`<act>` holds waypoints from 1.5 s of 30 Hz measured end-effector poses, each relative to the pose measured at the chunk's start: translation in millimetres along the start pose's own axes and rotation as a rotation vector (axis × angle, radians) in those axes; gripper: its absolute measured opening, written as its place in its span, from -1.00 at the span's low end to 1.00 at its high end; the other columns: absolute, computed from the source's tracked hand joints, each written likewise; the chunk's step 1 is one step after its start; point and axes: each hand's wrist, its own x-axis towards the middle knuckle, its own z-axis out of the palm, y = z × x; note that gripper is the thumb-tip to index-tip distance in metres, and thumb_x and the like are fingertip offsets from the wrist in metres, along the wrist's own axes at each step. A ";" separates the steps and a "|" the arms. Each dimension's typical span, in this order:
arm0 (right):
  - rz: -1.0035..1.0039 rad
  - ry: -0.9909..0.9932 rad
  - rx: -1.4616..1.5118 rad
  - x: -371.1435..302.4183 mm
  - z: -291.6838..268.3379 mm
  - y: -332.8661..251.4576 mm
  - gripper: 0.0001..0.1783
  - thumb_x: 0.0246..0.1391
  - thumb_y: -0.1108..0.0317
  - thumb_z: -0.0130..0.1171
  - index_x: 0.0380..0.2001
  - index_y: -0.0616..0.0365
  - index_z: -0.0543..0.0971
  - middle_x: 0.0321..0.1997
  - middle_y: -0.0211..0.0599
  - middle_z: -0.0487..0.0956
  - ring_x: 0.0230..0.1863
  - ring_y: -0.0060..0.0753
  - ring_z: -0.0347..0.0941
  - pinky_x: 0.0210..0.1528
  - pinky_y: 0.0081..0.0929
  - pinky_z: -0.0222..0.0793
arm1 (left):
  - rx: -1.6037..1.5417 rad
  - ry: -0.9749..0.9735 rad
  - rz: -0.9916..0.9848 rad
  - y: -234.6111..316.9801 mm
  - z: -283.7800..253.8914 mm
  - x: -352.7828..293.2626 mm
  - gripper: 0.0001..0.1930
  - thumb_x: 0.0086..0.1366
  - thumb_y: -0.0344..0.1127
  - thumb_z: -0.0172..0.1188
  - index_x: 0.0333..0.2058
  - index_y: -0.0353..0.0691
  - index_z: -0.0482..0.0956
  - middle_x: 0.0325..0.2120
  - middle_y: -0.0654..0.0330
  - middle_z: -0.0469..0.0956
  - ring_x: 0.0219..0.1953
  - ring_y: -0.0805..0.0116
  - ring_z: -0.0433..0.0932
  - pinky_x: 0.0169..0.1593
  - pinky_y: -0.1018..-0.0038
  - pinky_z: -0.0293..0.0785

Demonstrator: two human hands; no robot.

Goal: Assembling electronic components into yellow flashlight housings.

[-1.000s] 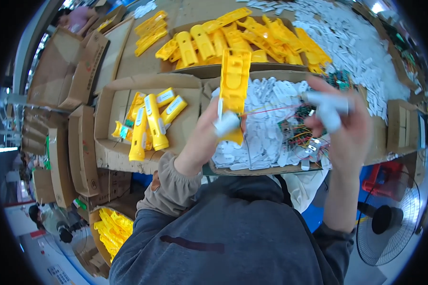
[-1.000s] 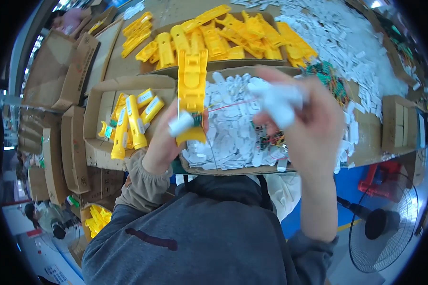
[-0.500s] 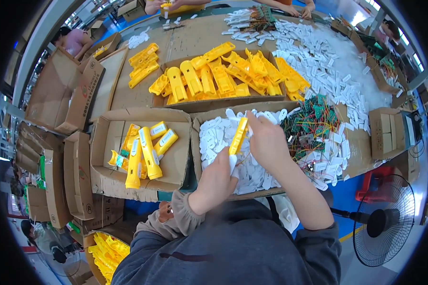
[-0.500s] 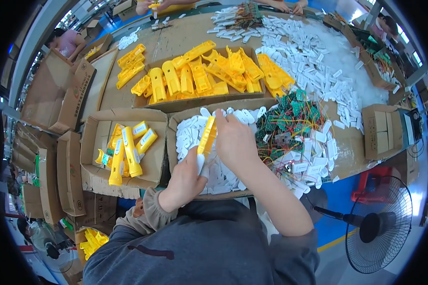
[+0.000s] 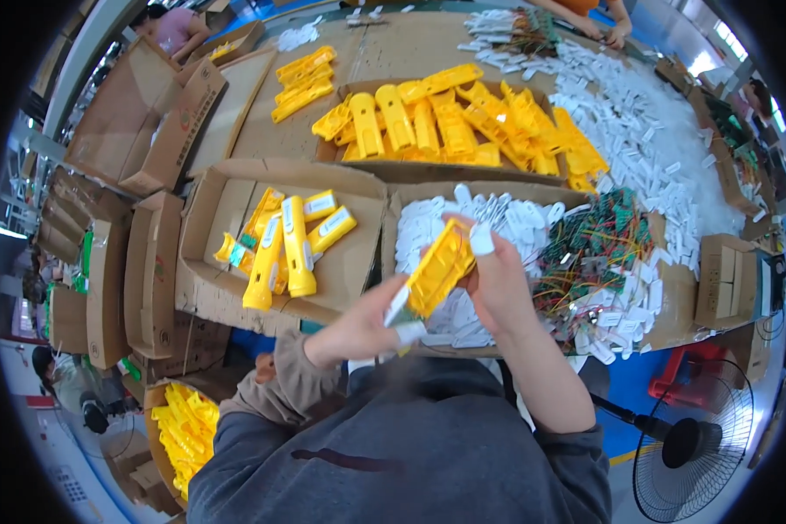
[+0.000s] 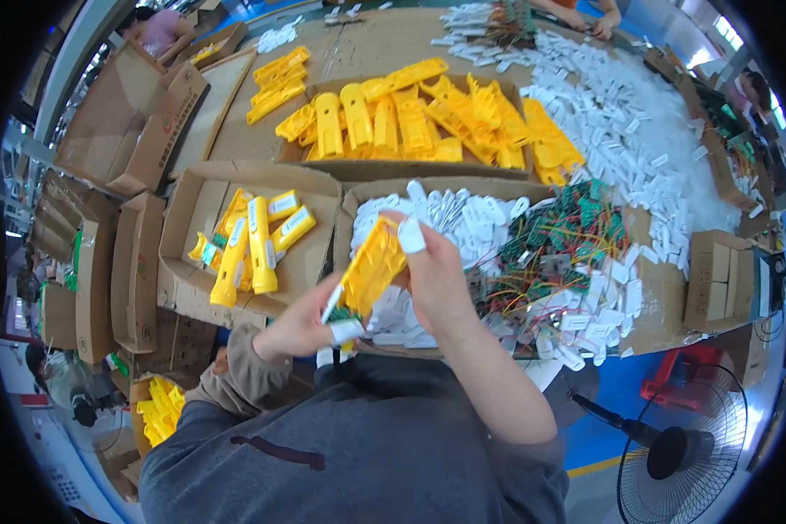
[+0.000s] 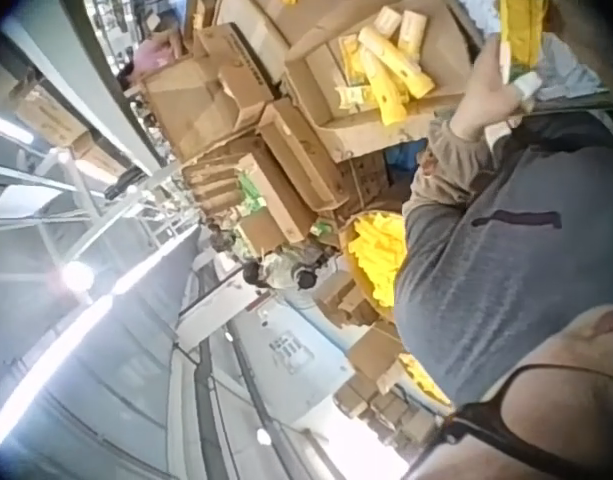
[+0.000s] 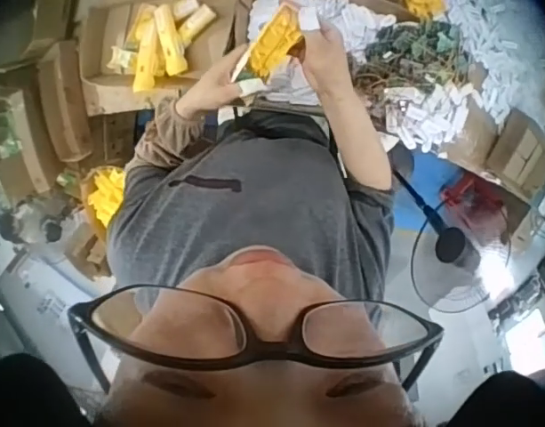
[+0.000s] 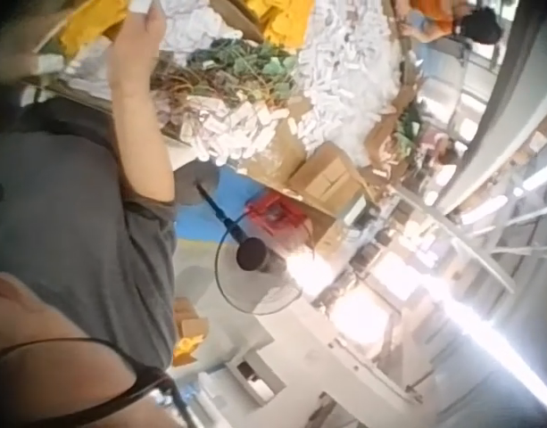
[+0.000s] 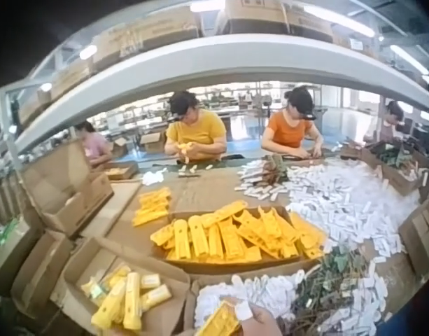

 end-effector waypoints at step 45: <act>-0.537 0.254 -1.447 -1.9 -46.8 -14.1 -0.75 -0.27 0.61 0.06 -0.39 0.23 0.54 -0.42 -0.16 0.51 -0.46 -0.21 0.48 -0.41 -0.39 0.40 | 1.176 0.610 0.719 111.3 -149.1 98.3 -0.60 0.00 -0.33 0.24 -0.16 -0.24 0.37 -0.39 0.14 0.45 -0.32 0.20 0.48 -0.27 0.35 0.43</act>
